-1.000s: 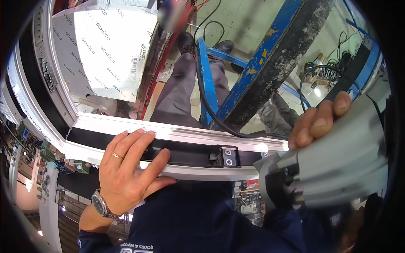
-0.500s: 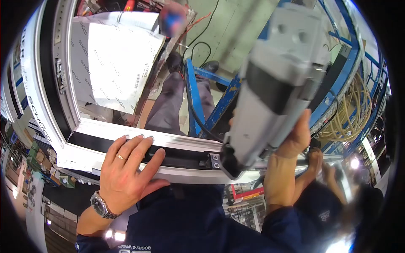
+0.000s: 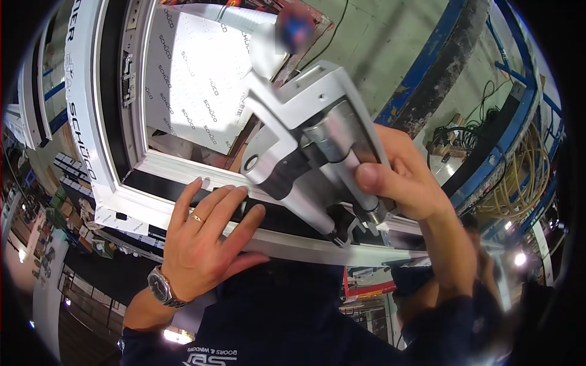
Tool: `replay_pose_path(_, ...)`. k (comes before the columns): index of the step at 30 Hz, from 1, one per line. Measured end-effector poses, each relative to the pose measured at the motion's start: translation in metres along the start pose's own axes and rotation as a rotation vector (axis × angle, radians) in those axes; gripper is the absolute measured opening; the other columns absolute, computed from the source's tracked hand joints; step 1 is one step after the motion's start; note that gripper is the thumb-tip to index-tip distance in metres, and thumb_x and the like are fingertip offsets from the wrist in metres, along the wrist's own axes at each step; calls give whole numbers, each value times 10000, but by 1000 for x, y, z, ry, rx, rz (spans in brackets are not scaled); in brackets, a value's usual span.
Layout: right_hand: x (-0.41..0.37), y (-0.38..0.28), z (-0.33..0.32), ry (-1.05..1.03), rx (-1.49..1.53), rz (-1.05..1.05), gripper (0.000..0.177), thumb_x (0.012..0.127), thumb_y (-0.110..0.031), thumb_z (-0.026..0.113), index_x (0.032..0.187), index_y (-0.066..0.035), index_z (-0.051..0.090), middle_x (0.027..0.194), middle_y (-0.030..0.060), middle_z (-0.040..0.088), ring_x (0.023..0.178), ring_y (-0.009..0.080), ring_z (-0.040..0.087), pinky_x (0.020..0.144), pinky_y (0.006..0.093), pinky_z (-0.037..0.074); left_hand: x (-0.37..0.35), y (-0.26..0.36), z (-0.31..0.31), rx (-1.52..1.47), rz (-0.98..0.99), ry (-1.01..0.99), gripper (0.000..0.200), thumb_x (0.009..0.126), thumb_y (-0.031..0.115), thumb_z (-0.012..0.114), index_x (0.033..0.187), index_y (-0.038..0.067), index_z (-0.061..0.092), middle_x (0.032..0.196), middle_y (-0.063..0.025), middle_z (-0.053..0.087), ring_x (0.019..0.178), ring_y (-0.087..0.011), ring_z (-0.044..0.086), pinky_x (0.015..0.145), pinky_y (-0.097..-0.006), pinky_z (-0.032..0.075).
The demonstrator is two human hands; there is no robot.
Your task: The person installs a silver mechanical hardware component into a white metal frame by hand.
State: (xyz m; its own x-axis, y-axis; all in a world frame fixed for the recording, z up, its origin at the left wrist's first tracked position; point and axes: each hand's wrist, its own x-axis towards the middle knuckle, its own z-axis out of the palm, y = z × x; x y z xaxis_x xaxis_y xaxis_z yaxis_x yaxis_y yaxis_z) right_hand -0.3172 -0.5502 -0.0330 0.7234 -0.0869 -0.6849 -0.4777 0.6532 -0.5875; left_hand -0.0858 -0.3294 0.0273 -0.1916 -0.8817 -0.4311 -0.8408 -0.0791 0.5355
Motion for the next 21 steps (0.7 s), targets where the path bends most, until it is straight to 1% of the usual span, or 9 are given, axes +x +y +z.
replay_pose_path(2, 4, 5, 9, 17, 34, -24, 578, 950, -448, 791, 1253, 30, 676, 1013, 20, 648, 952, 106, 593, 805, 276, 475, -3, -1, -3, -19, 7, 34, 847, 722, 574, 899, 1373, 95, 644, 1392, -217, 636, 1268, -390, 626, 1132, -625, 436)
replay_pose_path(4, 6, 6, 10, -8, 23, -21, 573, 955, -458, 789, 1238, 28, 681, 984, 18, 646, 924, 105, 591, 781, 273, 470, -15, 4, 11, -163, 14, 315, 1044, 724, 625, 908, 1523, 117, 469, 1470, -296, 544, 1308, -454, 590, 1109, -641, 465)
replay_pose_path(6, 6, 3, 10, -23, 21, -3, 565, 961, -467, 785, 1222, 24, 688, 950, 16, 645, 891, 103, 591, 758, 272, 467, -18, 12, 17, -214, -11, 498, 1121, 696, 559, 959, 1576, 164, 388, 1515, -356, 474, 1335, -501, 561, 1084, -630, 494)
replay_pose_path(7, 7, 5, 11, -18, 21, -9, 560, 964, -468, 783, 1217, 22, 691, 938, 16, 646, 879, 102, 590, 751, 272, 466, -3, 27, 14, -186, -39, 546, 1109, 667, 469, 1006, 1554, 199, 395, 1520, -376, 451, 1340, -516, 550, 1071, -610, 509)
replay_pose_path(11, 4, -15, 19, 8, 21, -11, 577, 972, -501, 766, 1207, 22, 699, 906, 25, 658, 845, 98, 597, 720, 275, 461, 33, 56, 32, -74, -62, 669, 905, 808, 558, 900, 1553, 376, 419, 1539, -463, 362, 1409, -623, 442, 1111, -749, 422)
replay_pose_path(13, 2, -18, 20, 14, 11, -30, 618, 968, -536, 753, 1205, 32, 702, 930, 44, 679, 863, 111, 614, 732, 282, 471, 40, 55, 36, -43, -70, 701, 867, 849, 578, 855, 1568, 377, 414, 1552, -428, 354, 1402, -642, 431, 1088, -782, 422)
replay_pose_path(17, 2, -16, 21, -13, 8, -76, 696, 956, -597, 724, 1201, 54, 709, 976, 91, 717, 909, 152, 650, 774, 303, 498, 53, 58, 34, 52, -67, 780, 820, 882, 529, 831, 1572, 357, 421, 1605, -180, 300, 1378, -687, 403, 1038, -779, 495)
replay_pose_path(20, 2, -12, 21, -36, 7, -85, 727, 946, -613, 714, 1208, 65, 711, 999, 118, 731, 936, 177, 665, 809, 317, 512, 57, 62, 19, 181, -19, 717, 952, 848, 564, 826, 1598, 234, 342, 1558, -149, 236, 1384, -696, 384, 1038, -753, 518)
replay_pose_path(21, 1, -12, 21, -39, 6, -83, 734, 944, -615, 713, 1212, 68, 712, 1005, 125, 734, 942, 182, 668, 817, 320, 515, 57, 59, 27, 205, -9, 744, 1080, 827, 667, 809, 1621, 183, 260, 1565, -326, 233, 1396, -681, 389, 1065, -750, 478)
